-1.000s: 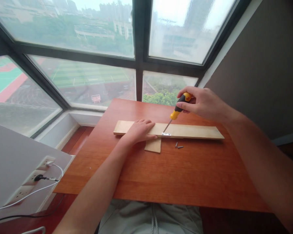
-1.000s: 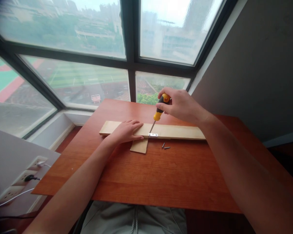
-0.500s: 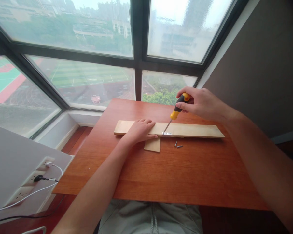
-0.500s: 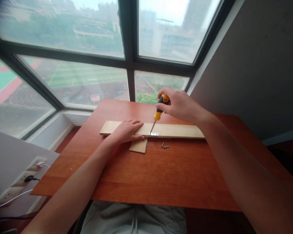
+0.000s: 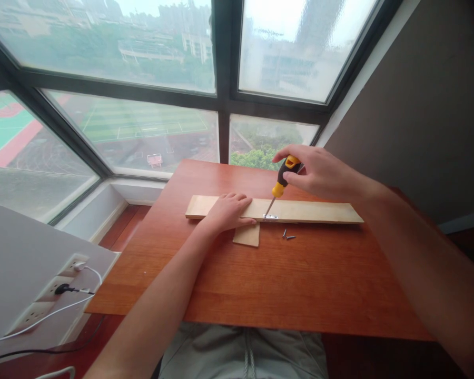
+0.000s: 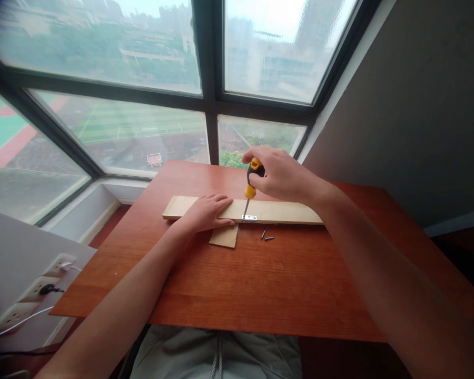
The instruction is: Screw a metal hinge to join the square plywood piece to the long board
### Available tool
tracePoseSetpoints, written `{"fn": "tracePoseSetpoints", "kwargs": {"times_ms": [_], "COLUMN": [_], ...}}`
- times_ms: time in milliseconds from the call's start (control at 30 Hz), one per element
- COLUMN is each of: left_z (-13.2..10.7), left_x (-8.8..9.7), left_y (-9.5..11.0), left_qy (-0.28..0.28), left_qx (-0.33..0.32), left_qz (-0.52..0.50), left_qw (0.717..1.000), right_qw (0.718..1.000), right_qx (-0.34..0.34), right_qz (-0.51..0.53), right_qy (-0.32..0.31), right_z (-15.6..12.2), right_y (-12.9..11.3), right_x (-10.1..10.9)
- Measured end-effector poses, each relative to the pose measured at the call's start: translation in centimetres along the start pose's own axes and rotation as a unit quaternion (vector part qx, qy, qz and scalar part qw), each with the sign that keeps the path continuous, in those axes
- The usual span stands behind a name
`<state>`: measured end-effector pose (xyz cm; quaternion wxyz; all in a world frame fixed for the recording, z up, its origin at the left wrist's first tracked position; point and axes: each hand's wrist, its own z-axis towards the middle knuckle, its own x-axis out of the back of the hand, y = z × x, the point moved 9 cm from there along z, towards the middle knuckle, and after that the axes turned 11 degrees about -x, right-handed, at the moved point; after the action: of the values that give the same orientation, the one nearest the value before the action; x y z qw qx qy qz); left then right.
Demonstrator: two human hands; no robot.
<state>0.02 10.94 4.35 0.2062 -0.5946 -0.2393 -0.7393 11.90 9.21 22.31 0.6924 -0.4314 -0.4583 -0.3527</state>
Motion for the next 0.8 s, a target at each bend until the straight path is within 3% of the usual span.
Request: {"fn": "tracePoseSetpoints", "kwargs": {"times_ms": [67, 233, 467, 667, 800], "left_z": [0.0, 0.0, -0.1, -0.1, -0.3], "left_x": [-0.1, 0.0, 0.1, 0.2, 0.5], "left_y": [0.0, 0.0, 0.1, 0.4, 0.6], "left_qy": [-0.001, -0.002, -0.001, -0.004, 0.000], "left_qx": [0.003, 0.003, 0.004, 0.006, 0.010], "left_qz": [-0.005, -0.009, -0.005, 0.002, 0.002], "left_qw": [1.000, 1.000, 1.000, 1.000, 1.000], "right_qw": [1.000, 0.987, 0.999, 0.985, 0.988], "right_qx": [0.002, -0.067, 0.015, -0.057, -0.059], "right_qz": [-0.006, -0.131, -0.016, -0.151, -0.131], "right_qy": [0.001, 0.057, -0.028, 0.067, 0.055], "right_z": [0.1, 0.5, 0.2, 0.6, 0.5], "right_y": [0.0, 1.2, -0.6, -0.1, -0.2], "right_x": [0.0, 0.1, -0.5, -0.2, -0.3]}}
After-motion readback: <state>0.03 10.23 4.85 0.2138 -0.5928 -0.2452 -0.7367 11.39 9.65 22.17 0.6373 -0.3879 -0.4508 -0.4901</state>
